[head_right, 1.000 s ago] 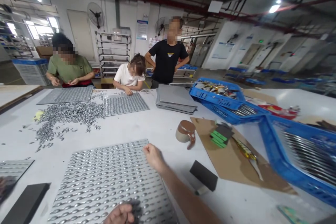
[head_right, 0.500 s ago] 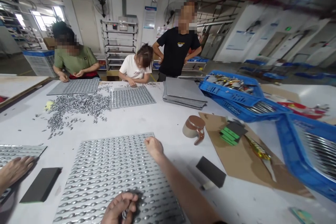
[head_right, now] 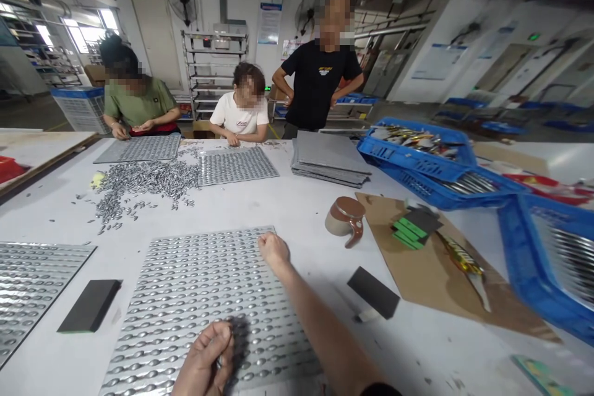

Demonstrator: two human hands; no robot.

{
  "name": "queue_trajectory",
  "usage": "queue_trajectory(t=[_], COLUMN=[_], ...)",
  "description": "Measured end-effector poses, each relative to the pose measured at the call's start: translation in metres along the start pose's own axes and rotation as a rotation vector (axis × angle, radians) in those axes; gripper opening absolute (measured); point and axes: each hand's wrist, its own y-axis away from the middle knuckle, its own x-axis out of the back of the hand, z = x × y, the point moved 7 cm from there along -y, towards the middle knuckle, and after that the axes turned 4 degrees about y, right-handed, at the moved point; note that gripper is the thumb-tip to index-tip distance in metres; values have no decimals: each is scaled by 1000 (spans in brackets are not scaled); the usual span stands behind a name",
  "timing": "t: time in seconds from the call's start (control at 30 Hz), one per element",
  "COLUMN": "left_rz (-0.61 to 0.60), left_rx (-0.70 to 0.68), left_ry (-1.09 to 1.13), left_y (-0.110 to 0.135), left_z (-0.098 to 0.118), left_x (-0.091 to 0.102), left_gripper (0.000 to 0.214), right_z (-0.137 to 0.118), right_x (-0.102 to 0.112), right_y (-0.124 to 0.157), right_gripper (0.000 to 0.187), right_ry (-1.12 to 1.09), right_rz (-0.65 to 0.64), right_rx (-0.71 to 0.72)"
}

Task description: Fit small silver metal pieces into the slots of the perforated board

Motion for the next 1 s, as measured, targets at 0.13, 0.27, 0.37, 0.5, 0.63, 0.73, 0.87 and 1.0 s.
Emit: queue_trajectory(t=[0.13,0.27,0.37,0.5,0.63,0.73,0.87,1.0], left_rz=[18,3,-28,-49,-51,-51,-43,-34], left_rx=[-1,-1,-26,-49,-58,-74,-88,-78], left_ry=[22,34,41,56,48,34,8,19], left_y=[-1,-2,0,2,1,-4,-11,-13], left_z=[1,4,9,13,12,9,5,6], left_x=[2,1,-4,-10,-11,-12,-14,-15], left_gripper=[59,57,48,45,46,43,48,55], right_z=[2,3,2,-1,-17,-38,-37,-6], right_x=[0,0,2,10,19,13,9,6], right_y=[0,1,2,14,69,137,169,98], right_gripper=[18,18,13,31,24,29,23,18], right_ry=[-25,-56,-99,-210,-373,-540,-725,-598], right_rz=[-1,-9,10,64,-47,-418,-568,-304], right_rx=[-2,-11,-24,-19,144,385,379,184])
